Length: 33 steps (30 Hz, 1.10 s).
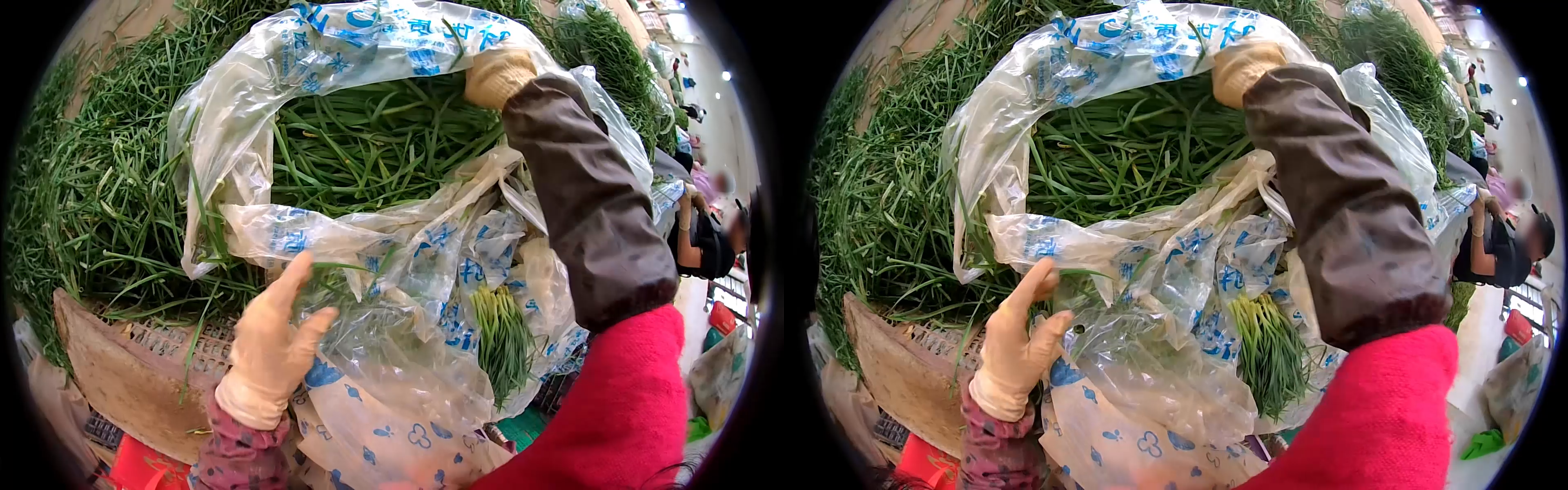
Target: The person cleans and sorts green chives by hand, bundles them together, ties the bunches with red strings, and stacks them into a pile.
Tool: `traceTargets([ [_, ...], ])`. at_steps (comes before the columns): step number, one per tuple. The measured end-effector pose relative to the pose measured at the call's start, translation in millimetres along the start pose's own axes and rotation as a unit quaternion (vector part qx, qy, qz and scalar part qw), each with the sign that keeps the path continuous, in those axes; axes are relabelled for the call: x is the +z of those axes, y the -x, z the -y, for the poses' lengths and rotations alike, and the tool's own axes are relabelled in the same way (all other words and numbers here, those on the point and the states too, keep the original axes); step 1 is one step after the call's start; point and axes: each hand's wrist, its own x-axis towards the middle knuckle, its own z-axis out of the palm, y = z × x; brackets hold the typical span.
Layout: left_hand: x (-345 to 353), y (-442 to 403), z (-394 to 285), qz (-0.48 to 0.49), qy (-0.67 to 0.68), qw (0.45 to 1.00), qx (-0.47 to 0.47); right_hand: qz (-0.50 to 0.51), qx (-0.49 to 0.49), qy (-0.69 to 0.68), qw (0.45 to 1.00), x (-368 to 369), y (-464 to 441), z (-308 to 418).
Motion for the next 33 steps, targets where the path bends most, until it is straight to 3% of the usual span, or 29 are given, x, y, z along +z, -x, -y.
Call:
traceTargets([
  [1,6,-13,-9,0.000,-0.001,1.000,0.001,-0.018,0.006,-0.002,1.000,-8,8,4],
  [2,14,-28,-17,0.056,0.257,0.961,-0.085,-0.039,0.015,-0.010,0.999,-14,17,11],
  [3,23,-42,-21,0.110,0.495,0.846,-0.163,-0.061,0.030,-0.021,0.997,-19,28,21],
  [5,69,-76,10,0.159,0.615,0.751,-0.179,-0.106,0.082,-0.061,0.989,-21,52,54],
  [6,89,-88,9,0.144,0.619,0.757,-0.152,-0.136,0.123,-0.095,0.978,-18,61,73],
  [7,104,-105,8,0.122,0.647,0.727,-0.195,-0.105,0.146,-0.092,0.979,-21,69,89],
  [8,118,-120,13,0.133,0.677,0.707,-0.154,-0.068,0.168,-0.092,0.979,-21,76,106],
  [9,131,-136,18,0.143,0.705,0.685,-0.116,-0.098,0.184,-0.090,0.974,-9,80,121],
  [10,141,-153,14,0.149,0.776,0.607,-0.081,-0.125,0.202,-0.087,0.968,2,83,135],
  [11,146,-158,15,0.122,0.781,0.599,-0.128,-0.138,0.203,-0.121,0.962,10,85,143],
  [12,145,-162,11,0.094,0.783,0.590,-0.173,-0.062,0.205,-0.115,0.970,3,88,150],
  [15,150,-177,24,0.047,0.812,0.530,-0.242,-0.185,0.190,-0.145,0.953,19,95,165],
  [16,150,-181,26,0.053,0.826,0.495,-0.263,-0.127,0.181,-0.145,0.964,13,100,173],
  [17,150,-179,29,0.024,0.793,0.537,-0.287,-0.125,0.166,-0.159,0.965,11,107,176],
  [18,154,-180,32,0.024,0.793,0.536,-0.288,-0.124,0.150,-0.174,0.965,8,114,177],
  [19,158,-183,39,-0.002,0.748,0.597,-0.289,-0.092,0.112,-0.234,0.961,3,123,172],
  [20,159,-184,44,-0.031,0.698,0.655,-0.288,0.007,0.070,-0.315,0.946,-23,134,152],
  [21,151,-177,24,-0.051,0.698,0.649,-0.299,-0.055,0.086,-0.380,0.919,-28,141,137],
  [22,147,-179,17,-0.082,0.710,0.643,-0.275,-0.211,0.099,-0.436,0.869,-10,143,122],
  [23,147,-178,18,-0.084,0.708,0.637,-0.292,-0.242,0.170,-0.395,0.870,-16,146,108],
  [24,147,-179,19,-0.083,0.707,0.632,-0.306,-0.201,0.204,-0.381,0.879,-19,146,94],
  [28,146,-176,24,-0.031,0.742,0.609,-0.279,0.121,0.244,-0.301,0.914,-7,110,89],
  [31,151,-174,37,0.006,0.800,0.552,-0.237,0.024,0.210,-0.303,0.929,7,107,117],
  [33,141,-163,34,0.037,0.784,0.576,-0.229,-0.013,0.235,-0.287,0.928,9,106,135],
])
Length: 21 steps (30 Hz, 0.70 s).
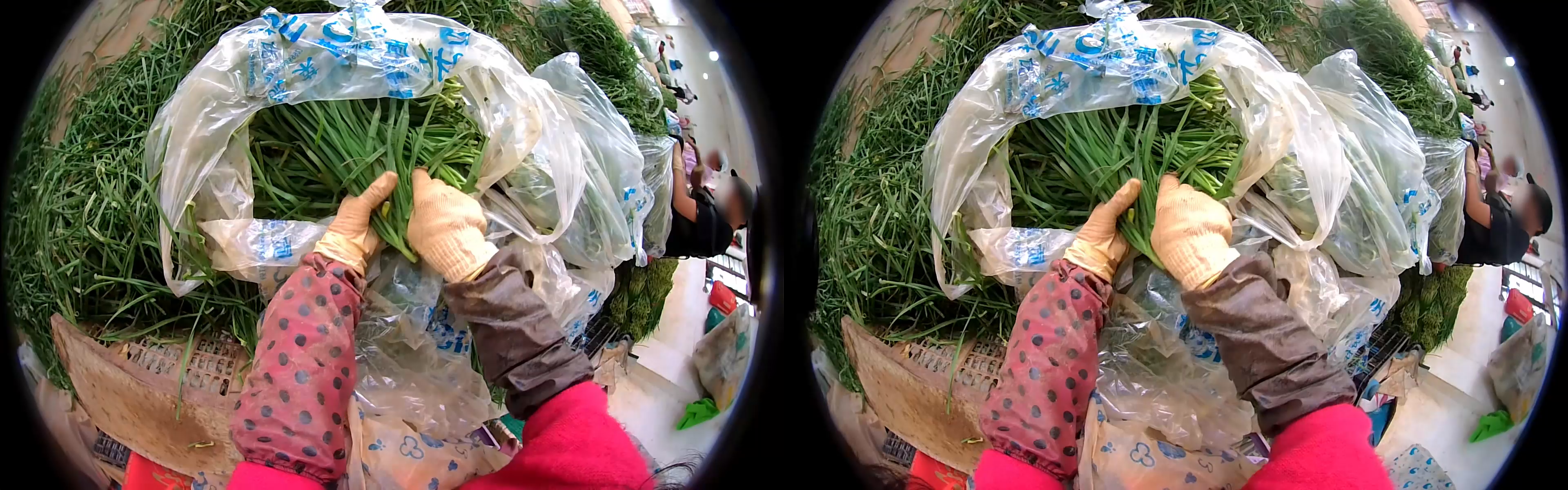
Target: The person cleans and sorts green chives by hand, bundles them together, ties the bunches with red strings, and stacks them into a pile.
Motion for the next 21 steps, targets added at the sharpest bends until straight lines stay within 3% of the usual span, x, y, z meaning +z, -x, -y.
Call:
traceTargets([
  [1,-1,7,-1,0.021,-0.035,0.999,-0.014,0.002,0.000,0.000,1.000,2,3,4],
  [2,-8,12,-1,0.108,-0.030,0.994,-0.018,0.020,-0.001,-0.023,1.000,2,5,6],
  [3,-6,19,1,0.090,-0.049,0.995,-0.003,0.037,0.000,-0.044,0.998,3,10,9],
  [7,0,37,-2,0.069,-0.038,0.997,-0.022,-0.176,-0.105,-0.055,0.977,13,54,31],
  [11,-4,36,-11,-0.014,-0.125,0.991,-0.048,-0.093,-0.143,-0.057,0.984,9,64,32],
  [13,-7,31,-12,-0.016,-0.141,0.989,-0.041,0.015,-0.106,-0.124,0.987,-29,59,21],
  [15,4,33,-14,-0.018,-0.131,0.991,-0.035,-0.228,-0.158,-0.139,0.951,-43,49,-2],
  [16,3,31,-15,-0.034,-0.147,0.988,-0.035,-0.226,-0.113,-0.093,0.963,-51,41,-11],
  [19,2,29,-14,-0.046,-0.173,0.983,-0.032,0.047,0.070,-0.015,0.996,-65,8,-20],
  [21,1,28,-13,-0.042,-0.180,0.982,-0.023,0.127,0.085,-0.068,0.986,-48,-7,-23],
])
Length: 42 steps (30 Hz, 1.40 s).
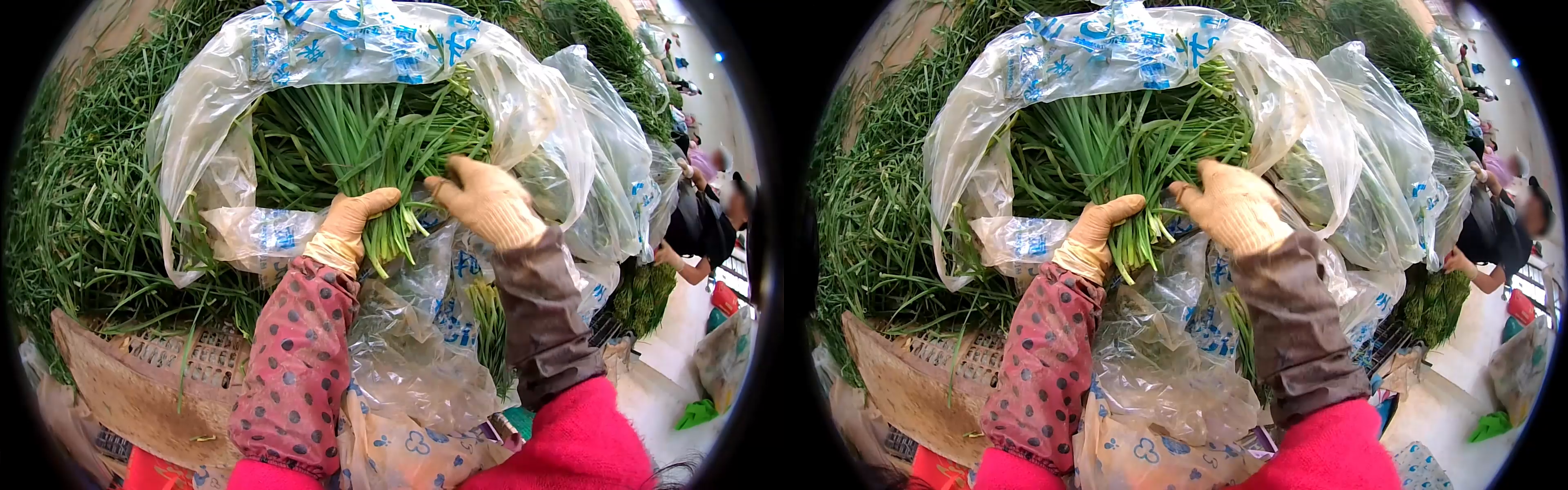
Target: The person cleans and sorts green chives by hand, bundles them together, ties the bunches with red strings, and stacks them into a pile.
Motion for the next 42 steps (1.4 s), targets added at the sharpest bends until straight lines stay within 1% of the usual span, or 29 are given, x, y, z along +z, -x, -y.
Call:
traceTargets([
  [2,-1,-2,3,0.011,0.005,0.999,0.033,0.028,-0.009,-0.036,0.999,13,-5,-3],
  [4,-4,-2,3,0.005,0.005,1.000,0.018,0.007,-0.010,-0.100,0.995,26,-2,-2],
  [5,-8,-5,4,0.030,0.020,0.999,-0.010,-0.021,-0.034,-0.102,0.994,37,-1,-3],
  [6,-11,-7,4,0.056,0.035,0.997,-0.037,-0.006,-0.048,-0.097,0.994,44,3,3],
  [7,-13,-7,5,0.055,0.038,0.997,-0.040,-0.055,-0.085,-0.034,0.994,56,9,12],
  [8,-18,-5,1,0.096,0.022,0.992,-0.081,-0.105,-0.115,0.034,0.987,68,18,20],
  [11,-17,17,0,0.118,-0.020,0.992,-0.043,-0.118,-0.126,0.102,0.980,86,37,38],
  [12,-14,21,0,0.142,-0.023,0.989,-0.041,-0.129,-0.170,0.234,0.949,86,42,36],
  [13,-11,20,4,0.166,0.004,0.986,-0.022,-0.083,-0.191,0.175,0.962,92,33,35],
  [14,-11,19,6,0.129,0.022,0.991,-0.019,0.087,-0.176,0.081,0.977,65,30,41],
  [16,-13,12,5,0.129,0.027,0.990,-0.041,0.262,-0.139,0.165,0.941,31,31,53],
  [17,-13,10,7,0.130,0.027,0.990,-0.041,0.262,-0.138,0.165,0.941,28,31,51],
  [19,-13,8,5,0.097,0.067,0.991,-0.067,0.252,-0.163,0.152,0.942,13,36,47],
  [20,-13,8,6,0.062,0.076,0.992,-0.075,0.179,-0.108,0.133,0.969,0,42,40],
  [21,-14,7,4,0.052,0.050,0.994,-0.079,0.136,-0.133,0.105,0.976,-4,29,25],
  [22,-17,9,0,0.036,0.021,0.996,-0.084,-0.010,-0.119,0.093,0.988,-16,33,16],
  [23,-8,17,-4,0.005,0.007,0.997,-0.082,-0.160,-0.123,0.181,0.963,-9,21,9],
  [24,-6,22,-6,-0.004,-0.010,0.997,-0.081,-0.309,-0.119,0.258,0.908,7,2,3],
  [26,-6,29,-10,-0.009,-0.008,0.997,-0.080,-0.306,-0.137,0.245,0.910,36,-43,-3],
  [28,-12,41,-14,0.001,-0.038,0.996,-0.078,-0.222,-0.178,0.249,0.926,57,-72,1],
  [29,-10,54,-18,-0.018,-0.040,0.995,-0.093,-0.233,-0.180,0.254,0.921,76,-92,-3],
  [30,-8,70,-22,-0.029,-0.036,0.993,-0.109,-0.218,-0.173,0.241,0.930,75,-94,-3],
  [32,-26,94,-20,-0.028,-0.060,0.995,-0.080,-0.209,-0.198,0.186,0.939,69,-97,-8],
  [33,-27,113,-29,-0.021,-0.074,0.990,-0.117,-0.204,-0.210,0.170,0.941,67,-97,-9],
  [34,-23,130,-30,-0.038,-0.092,0.994,-0.055,-0.204,-0.202,0.166,0.944,68,-98,-10],
  [36,-25,166,-42,-0.017,-0.121,0.992,-0.025,-0.183,-0.173,0.189,0.949,68,-100,-5],
  [37,-28,188,-47,-0.031,-0.139,0.989,-0.032,-0.103,-0.140,0.187,0.967,59,-104,0],
  [40,-50,271,-60,-0.053,-0.214,0.975,-0.012,-0.139,-0.140,0.158,0.968,66,-105,-4],
  [42,-55,338,-60,-0.103,-0.167,0.980,0.019,-0.105,-0.128,0.148,0.975,40,-80,10],
])
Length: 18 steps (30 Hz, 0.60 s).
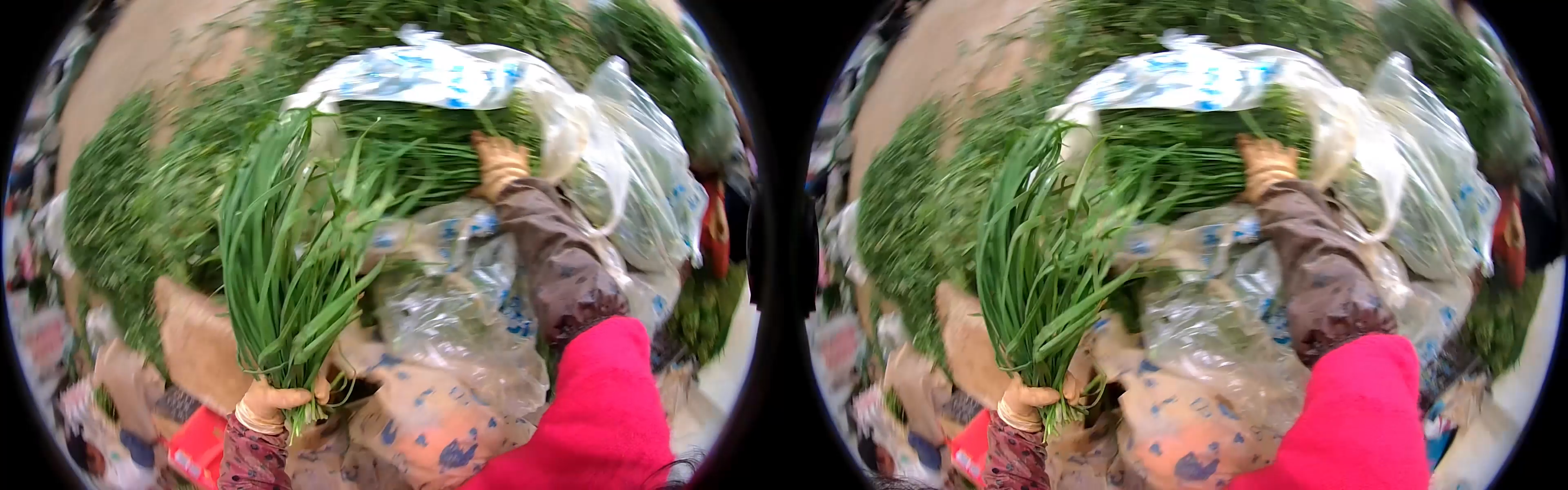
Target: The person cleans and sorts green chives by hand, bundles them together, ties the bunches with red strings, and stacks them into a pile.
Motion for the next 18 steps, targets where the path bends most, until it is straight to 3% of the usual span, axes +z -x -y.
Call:
traceTargets([
  [2,0,57,7,-0.090,0.050,0.993,0.064,0.027,0.008,0.014,1.000,-2,-15,0],
  [4,-35,90,26,-0.050,0.178,0.982,-0.044,0.035,0.046,-0.002,0.998,-39,8,20],
  [6,-89,79,75,-0.030,0.304,0.949,-0.073,0.040,0.103,0.050,0.993,-29,12,29],
  [7,-94,79,89,-0.131,0.230,0.964,-0.039,0.060,0.150,0.118,0.980,-13,2,34],
  [8,-91,82,106,-0.227,0.156,0.961,-0.018,0.093,0.144,0.130,0.977,-64,42,62],
  [10,-83,81,138,-0.282,0.242,0.928,-0.017,-0.018,0.062,0.140,0.988,-39,36,64],
  [11,-83,83,151,-0.256,0.267,0.929,-0.003,-0.111,-0.030,0.144,0.983,-39,41,60],
  [12,-74,88,156,-0.255,0.282,0.925,0.011,-0.036,-0.071,0.019,0.997,-85,75,83],
  [13,-65,93,159,-0.247,0.295,0.923,0.028,-0.093,-0.188,-0.096,0.973,-97,96,89],
  [14,-56,98,161,-0.240,0.307,0.920,0.046,0.000,-0.239,-0.215,0.947,-121,123,108],
  [15,-45,105,162,-0.238,0.310,0.919,0.050,0.112,-0.298,-0.402,0.858,-118,141,122],
  [16,-35,109,159,-0.240,0.327,0.912,0.067,0.278,-0.337,-0.430,0.790,-160,183,144],
  [18,-24,119,149,-0.232,0.332,0.910,0.093,0.451,-0.419,-0.346,0.708,-170,226,180],
])
